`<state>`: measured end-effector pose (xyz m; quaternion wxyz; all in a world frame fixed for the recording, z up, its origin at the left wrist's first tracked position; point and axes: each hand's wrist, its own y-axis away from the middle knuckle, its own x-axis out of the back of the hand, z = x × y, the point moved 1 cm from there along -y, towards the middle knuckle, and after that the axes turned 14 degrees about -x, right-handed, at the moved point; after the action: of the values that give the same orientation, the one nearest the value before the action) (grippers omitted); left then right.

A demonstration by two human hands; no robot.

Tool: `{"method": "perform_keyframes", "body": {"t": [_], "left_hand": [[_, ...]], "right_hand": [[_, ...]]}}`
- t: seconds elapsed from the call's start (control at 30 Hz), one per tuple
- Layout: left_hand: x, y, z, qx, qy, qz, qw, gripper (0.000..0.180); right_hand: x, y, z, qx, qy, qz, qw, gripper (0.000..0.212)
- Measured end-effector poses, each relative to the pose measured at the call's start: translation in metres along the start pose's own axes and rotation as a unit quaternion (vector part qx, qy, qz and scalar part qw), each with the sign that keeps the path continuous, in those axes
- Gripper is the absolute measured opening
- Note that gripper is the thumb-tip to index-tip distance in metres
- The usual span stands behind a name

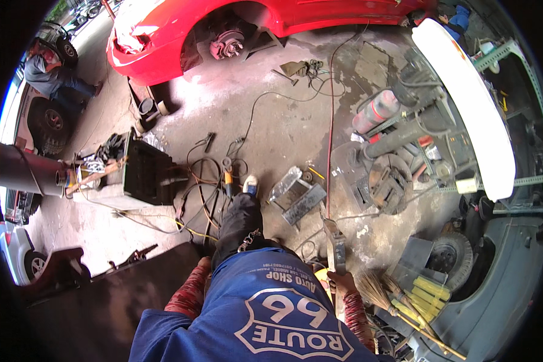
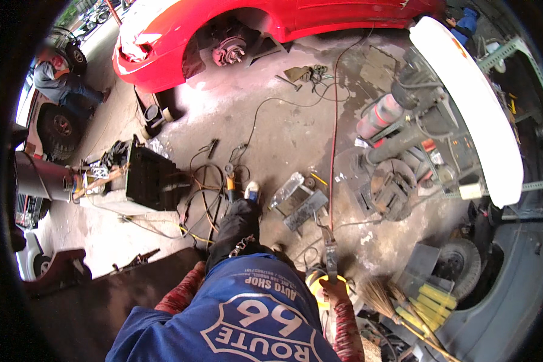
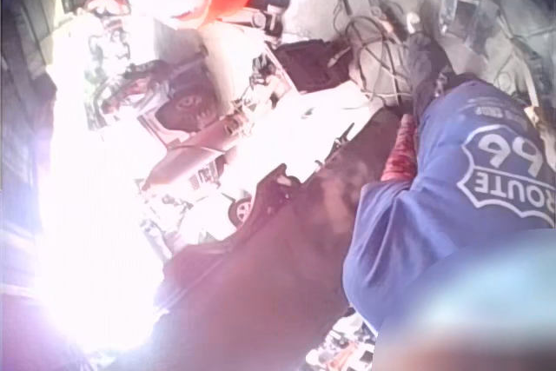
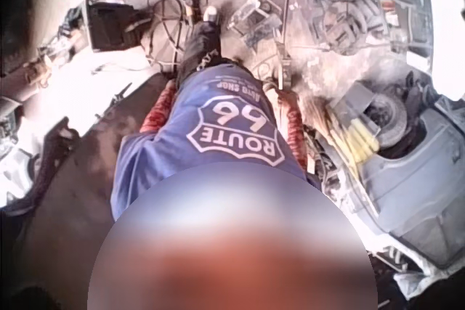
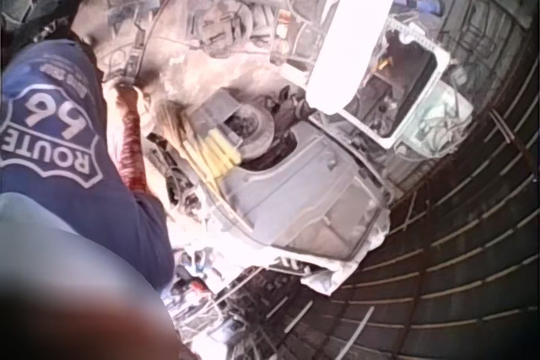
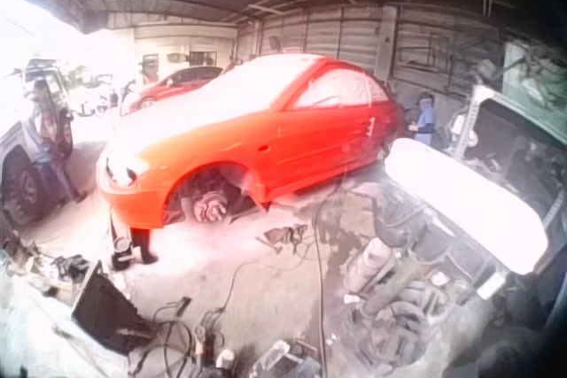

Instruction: The person removes a metal frame from a plastic-wrapped car part, then walks to a red car and places the frame inside the open door area to align it with the interior panel.

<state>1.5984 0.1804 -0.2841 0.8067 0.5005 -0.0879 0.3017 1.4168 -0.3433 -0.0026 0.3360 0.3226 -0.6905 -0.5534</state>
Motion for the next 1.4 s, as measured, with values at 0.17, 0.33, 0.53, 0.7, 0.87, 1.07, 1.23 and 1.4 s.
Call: {"method": "perform_keyframes", "body": {"t": [0.17, 0.33, 0.53, 0.7, 0.87, 1.07, 1.23, 1.4], "left_hand": [[0.091, -0.126, 0.050, -0.206, -0.158, 0.024, 0.965, 0.044], [0.276, -0.173, 0.179, 0.022, 0.302, 0.093, 0.948, 0.025], [0.468, -0.249, 0.308, 0.002, 0.145, 0.172, 0.974, 0.026], [0.509, -0.351, 0.403, -0.092, 0.237, 0.163, 0.953, 0.028], [0.504, -0.445, 0.533, -0.144, 0.261, -0.035, 0.954, 0.029], [0.560, -0.575, 0.680, -0.048, 0.155, -0.125, 0.979, 0.032], [0.632, -0.669, 0.803, -0.129, 0.079, -0.044, 0.987, 0.027], [0.647, -0.753, 0.950, -0.203, 0.021, -0.031, 0.978, 0.030]], "right_hand": [[-0.048, -0.019, -0.128, -0.007, -0.036, -0.028, 0.999, 0.027], [-0.097, -0.012, -0.251, -0.047, -0.047, -0.045, 0.997, 0.033], [-0.136, -0.017, -0.363, -0.005, -0.094, -0.018, 0.995, 0.027], [-0.153, -0.045, -0.453, 0.022, -0.076, 0.033, 0.996, 0.022], [-0.146, -0.082, -0.582, 0.005, -0.054, 0.021, 0.998, 0.035], [-0.116, -0.133, -0.785, 0.009, 0.040, 0.072, 0.997, 0.040], [-0.075, -0.132, -0.905, 0.086, -0.005, 0.059, 0.995, 0.042], [-0.037, -0.123, -0.993, 0.131, -0.086, 0.062, 0.986, 0.040]]}}
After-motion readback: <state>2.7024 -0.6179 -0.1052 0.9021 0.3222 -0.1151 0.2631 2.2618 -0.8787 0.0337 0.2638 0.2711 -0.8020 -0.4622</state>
